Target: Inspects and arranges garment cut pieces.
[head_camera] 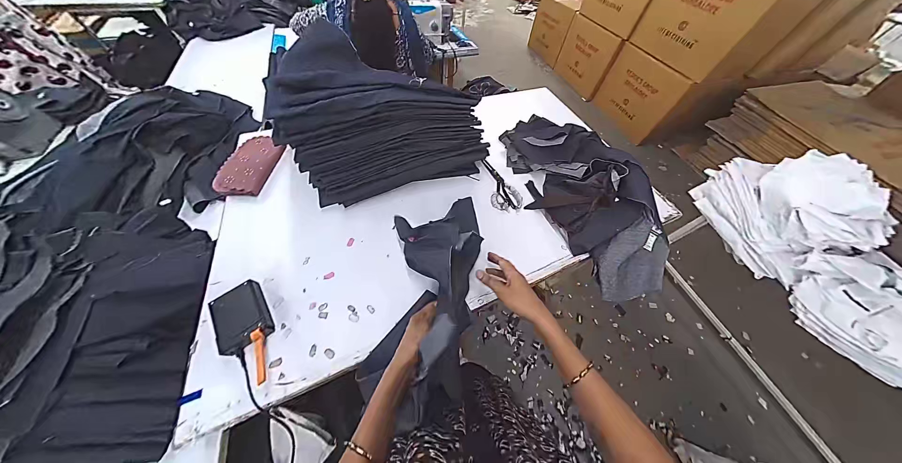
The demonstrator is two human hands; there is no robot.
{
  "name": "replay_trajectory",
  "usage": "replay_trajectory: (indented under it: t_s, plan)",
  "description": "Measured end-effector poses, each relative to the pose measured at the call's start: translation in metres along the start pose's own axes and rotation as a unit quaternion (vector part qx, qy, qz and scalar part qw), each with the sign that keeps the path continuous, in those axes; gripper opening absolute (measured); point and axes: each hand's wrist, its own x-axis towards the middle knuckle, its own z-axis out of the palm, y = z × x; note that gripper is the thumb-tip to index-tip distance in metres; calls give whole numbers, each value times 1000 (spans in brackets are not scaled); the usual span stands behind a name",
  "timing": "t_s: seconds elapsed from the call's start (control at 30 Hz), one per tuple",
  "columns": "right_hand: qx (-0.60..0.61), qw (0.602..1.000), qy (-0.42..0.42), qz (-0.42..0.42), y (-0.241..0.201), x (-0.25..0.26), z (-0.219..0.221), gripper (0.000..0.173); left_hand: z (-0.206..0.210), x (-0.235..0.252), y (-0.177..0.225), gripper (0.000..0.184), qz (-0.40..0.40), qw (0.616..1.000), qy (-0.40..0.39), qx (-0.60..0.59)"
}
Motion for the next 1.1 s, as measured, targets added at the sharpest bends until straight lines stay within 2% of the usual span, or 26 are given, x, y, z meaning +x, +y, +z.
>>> replay_trajectory:
  t_s: [0.07,0.13,0.2,0.23,0.27,0.33,0.4,0.43,0.5,0.57,0.6,0.63,0.67,0.73,0.77,0.8,0.87,0.93,0.97,1.03,1.07,1.1]
  plan:
    - [20,1000,2,9,5,-3,19,88,1,-24,-8,33,0,1000,-16,24]
    - [52,997,47,15,3,1,31,97,4,-22,-11,35,7,996,-28,86]
    - [34,995,94,-22,-3,10,36,101,6,-20,-15,36,22,995,29,96]
    - [1,994,94,-55,-5,15,37,98,8,-22,-16,37,46,993,84,66]
    - [-32,993,72,-88,-8,19,38,87,9,-24,-12,36,61,989,133,1]
    - [-80,989,5,-123,-9,23,44,56,10,-22,4,39,45,959,205,-190]
    - [-92,988,-10,-126,-9,16,52,41,2,-20,21,68,5,925,224,-306]
    - [-79,988,4,-131,-6,11,54,39,-3,-22,23,75,16,925,224,-308]
    - [-31,989,34,-142,3,-2,55,37,-11,-25,14,77,95,952,225,-187]
    - [18,987,44,-150,10,-16,53,36,-12,-28,13,114,152,955,253,-32]
    - [40,986,42,-158,12,-24,53,34,-10,-29,18,121,147,957,250,6]
    - [61,983,34,-170,13,-32,51,33,-10,-29,23,113,132,961,242,31]
    - [84,979,27,-183,15,-38,49,32,-12,-25,26,94,122,963,237,48]
    - [129,971,35,-196,19,-47,38,31,-21,-12,28,44,129,963,225,77]
    - [143,971,63,-183,23,-51,30,30,-24,-10,29,28,129,962,230,73]
    - [145,971,108,-156,28,-55,21,30,-23,-9,33,21,138,959,245,49]
    - [138,959,229,-92,35,-63,-2,37,-14,-17,47,22,187,947,261,-17]
    - [140,934,314,-91,28,-75,-28,53,1,-26,61,23,259,933,247,-37]
    - [115,929,328,-129,18,-84,-38,64,12,-29,67,23,295,928,225,-29]
    - [-25,927,290,-235,-5,-101,-51,93,35,-39,72,24,347,925,156,18]
    - [-126,915,265,-276,-16,-105,-52,100,45,-44,74,25,371,921,114,45]
    - [-223,895,246,-297,-24,-107,-50,95,54,-49,76,25,398,912,73,66]
